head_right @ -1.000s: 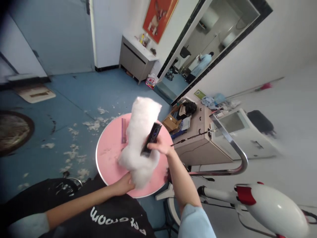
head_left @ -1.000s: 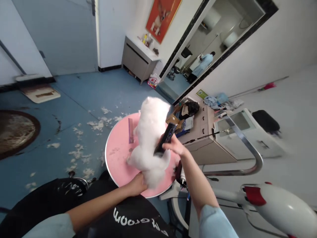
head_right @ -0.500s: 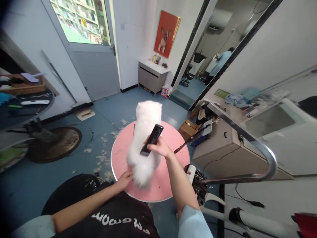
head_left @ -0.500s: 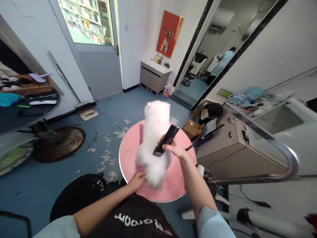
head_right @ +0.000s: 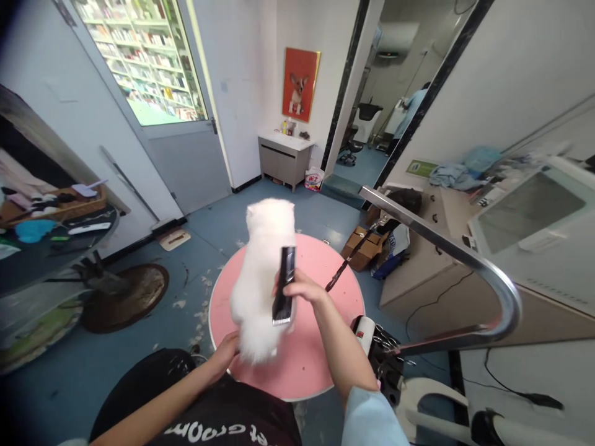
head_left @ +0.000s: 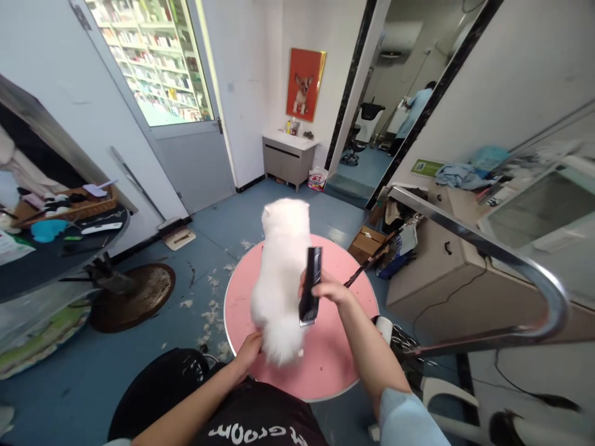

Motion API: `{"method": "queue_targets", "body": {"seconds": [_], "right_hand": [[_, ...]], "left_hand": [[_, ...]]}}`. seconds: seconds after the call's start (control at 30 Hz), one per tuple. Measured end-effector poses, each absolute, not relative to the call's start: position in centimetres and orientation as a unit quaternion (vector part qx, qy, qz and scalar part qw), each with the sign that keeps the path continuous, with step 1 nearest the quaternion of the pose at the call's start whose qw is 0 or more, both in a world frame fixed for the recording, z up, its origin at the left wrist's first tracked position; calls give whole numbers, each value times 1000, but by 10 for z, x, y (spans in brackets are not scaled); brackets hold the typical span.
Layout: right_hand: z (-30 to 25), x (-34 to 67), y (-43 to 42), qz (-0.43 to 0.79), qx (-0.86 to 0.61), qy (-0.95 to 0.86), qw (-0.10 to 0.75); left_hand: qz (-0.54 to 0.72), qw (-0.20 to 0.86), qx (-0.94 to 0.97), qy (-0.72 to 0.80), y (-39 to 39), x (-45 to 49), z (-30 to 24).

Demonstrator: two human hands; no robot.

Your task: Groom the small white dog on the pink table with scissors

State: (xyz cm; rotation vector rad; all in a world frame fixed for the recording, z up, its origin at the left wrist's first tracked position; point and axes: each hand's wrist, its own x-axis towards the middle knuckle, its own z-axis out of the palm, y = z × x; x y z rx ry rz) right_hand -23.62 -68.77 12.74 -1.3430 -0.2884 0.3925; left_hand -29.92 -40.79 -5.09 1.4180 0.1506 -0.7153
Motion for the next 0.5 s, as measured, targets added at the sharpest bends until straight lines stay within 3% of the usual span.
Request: {"method": "queue_targets", "body": {"seconds": [0.1,0.2,0.33,0.5], "right_hand": [[127,-211,-725,-4,-557,-1,831],[130,-172,-735,-69,-585,88,804],[133,-141,-707,-6,-688,72,722],[139,-170,-689,107,-721,-57,682]], "left_hand": [[-327,704,627,70,-412,-300,-48],[-326,692,642,52,-415,-300,-45],[-307,660,686,11,-421,-297,-39],[-312,656,687,14,-428,-295,-39]]}}
